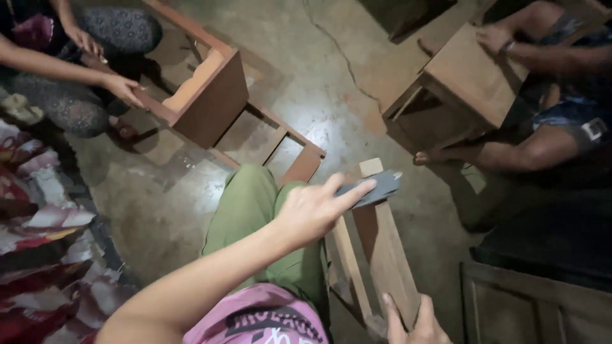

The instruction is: The person sands a wooden frame using a sanding block. They hold the frame with one hand and rub the sanding block along its edges and surfaces. Other people in the room are also sanding wooden furniture.

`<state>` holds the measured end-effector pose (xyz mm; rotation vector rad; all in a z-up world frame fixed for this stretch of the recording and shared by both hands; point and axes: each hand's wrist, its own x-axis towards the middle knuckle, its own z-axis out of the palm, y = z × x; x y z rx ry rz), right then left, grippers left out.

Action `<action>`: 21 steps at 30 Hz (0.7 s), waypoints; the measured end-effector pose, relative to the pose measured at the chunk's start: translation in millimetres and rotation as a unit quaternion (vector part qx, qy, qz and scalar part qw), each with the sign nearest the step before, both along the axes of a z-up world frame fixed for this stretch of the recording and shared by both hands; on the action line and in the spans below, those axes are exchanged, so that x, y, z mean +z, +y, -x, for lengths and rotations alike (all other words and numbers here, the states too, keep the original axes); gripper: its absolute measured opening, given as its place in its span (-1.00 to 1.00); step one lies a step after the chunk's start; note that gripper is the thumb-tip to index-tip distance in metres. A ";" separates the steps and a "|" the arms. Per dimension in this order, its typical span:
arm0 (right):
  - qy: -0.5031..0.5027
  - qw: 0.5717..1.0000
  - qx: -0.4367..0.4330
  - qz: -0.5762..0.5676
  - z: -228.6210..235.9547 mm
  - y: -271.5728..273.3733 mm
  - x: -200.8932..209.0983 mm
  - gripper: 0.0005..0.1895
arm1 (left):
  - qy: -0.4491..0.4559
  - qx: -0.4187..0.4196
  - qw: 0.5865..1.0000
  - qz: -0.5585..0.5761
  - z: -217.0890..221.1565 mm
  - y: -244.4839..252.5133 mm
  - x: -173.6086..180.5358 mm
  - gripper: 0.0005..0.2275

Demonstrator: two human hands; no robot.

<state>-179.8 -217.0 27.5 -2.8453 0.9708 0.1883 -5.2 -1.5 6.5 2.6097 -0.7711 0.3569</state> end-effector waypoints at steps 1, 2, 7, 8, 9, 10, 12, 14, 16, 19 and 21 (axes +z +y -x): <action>-0.020 1.000 0.017 0.003 5.0 -5.4 -3.7 -0.51 | 0.026 -0.001 1.000 0.012 -4.8 -11.1 0.4 -0.39; -0.048 0.998 0.033 0.006 5.7 -9.1 -10.2 -0.47 | 0.043 -0.004 0.999 0.024 -14.6 -21.0 1.1 -0.44; 0.034 0.999 -0.011 0.001 -6.6 3.2 8.1 -0.51 | 0.148 -0.015 0.987 0.056 32.7 -16.5 14.6 -0.26; 0.091 0.995 -0.041 0.000 -11.7 9.4 13.9 -0.51 | 0.124 -0.032 0.990 0.050 48.6 -11.2 16.1 -0.28; 0.092 0.995 -0.043 -0.002 -10.1 5.8 7.4 -0.51 | 0.125 -0.034 0.990 0.048 46.2 -12.3 5.6 -0.28; 0.044 0.998 -0.034 -0.009 -4.0 -0.3 2.3 -0.48 | 0.019 -0.043 0.997 0.064 48.4 -15.8 -4.5 -0.33; -0.002 0.999 -0.027 -0.016 3.4 -11.3 -8.9 -0.44 | -0.086 -0.055 0.992 0.079 41.4 -21.4 -5.5 -0.37; 0.081 0.993 -0.009 0.084 6.6 -19.8 -20.7 -0.25 | -0.004 -0.029 0.999 0.029 20.8 -26.1 13.7 -0.44; 0.054 0.995 -0.011 0.078 11.3 -13.5 -16.2 -0.31 | -0.002 -0.062 0.998 0.024 46.4 -26.8 14.5 -0.47; -0.017 0.994 0.001 0.104 12.8 -5.9 -19.0 -0.37 | -0.032 -0.114 0.991 0.059 64.3 -15.2 13.9 -0.53; -0.037 0.990 0.016 0.133 23.3 -10.5 -19.6 -0.36 | -0.040 -0.131 0.986 0.097 60.5 -11.9 9.1 -0.58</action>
